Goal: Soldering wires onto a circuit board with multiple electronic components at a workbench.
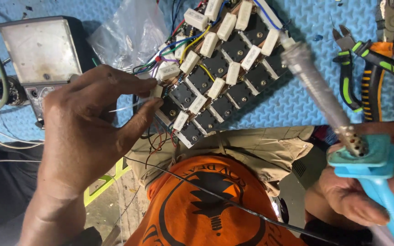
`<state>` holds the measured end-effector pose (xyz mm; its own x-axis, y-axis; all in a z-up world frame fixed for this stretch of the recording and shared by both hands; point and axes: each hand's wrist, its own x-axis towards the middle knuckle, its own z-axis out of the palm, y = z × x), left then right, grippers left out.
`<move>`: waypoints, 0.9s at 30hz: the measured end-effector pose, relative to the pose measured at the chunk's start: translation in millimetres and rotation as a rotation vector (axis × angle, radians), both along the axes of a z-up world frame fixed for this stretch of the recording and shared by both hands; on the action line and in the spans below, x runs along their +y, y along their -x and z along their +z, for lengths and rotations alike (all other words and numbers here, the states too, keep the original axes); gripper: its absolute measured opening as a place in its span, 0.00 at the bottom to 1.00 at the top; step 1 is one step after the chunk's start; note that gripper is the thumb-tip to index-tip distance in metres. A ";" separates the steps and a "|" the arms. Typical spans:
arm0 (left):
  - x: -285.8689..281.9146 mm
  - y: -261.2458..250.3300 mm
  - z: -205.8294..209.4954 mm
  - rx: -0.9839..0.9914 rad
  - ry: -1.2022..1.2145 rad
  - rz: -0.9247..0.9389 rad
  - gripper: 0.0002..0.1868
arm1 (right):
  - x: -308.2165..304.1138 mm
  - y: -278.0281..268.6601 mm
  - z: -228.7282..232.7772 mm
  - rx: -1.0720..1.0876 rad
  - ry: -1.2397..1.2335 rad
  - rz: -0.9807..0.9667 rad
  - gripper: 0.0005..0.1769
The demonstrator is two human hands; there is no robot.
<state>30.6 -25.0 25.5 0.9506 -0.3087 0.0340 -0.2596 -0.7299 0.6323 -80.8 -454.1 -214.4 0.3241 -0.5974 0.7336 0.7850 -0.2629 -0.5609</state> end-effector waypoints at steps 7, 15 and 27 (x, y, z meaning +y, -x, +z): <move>-7.4 17.9 -9.8 -0.041 0.012 0.144 0.10 | 36.8 -56.5 68.4 -0.005 0.810 -0.206 0.24; -10.1 21.4 -15.5 -0.055 0.109 0.182 0.07 | 60.7 -85.8 116.4 0.173 0.643 0.525 0.33; -7.8 13.9 -11.0 0.014 0.201 0.134 0.06 | 59.5 -130.9 177.1 0.308 1.069 1.020 0.26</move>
<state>16.7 -32.8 14.5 0.9834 -0.1680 0.0685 -0.1591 -0.6168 0.7709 50.1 -394.5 -37.3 0.4766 0.7281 0.4927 0.7684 -0.0727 -0.6358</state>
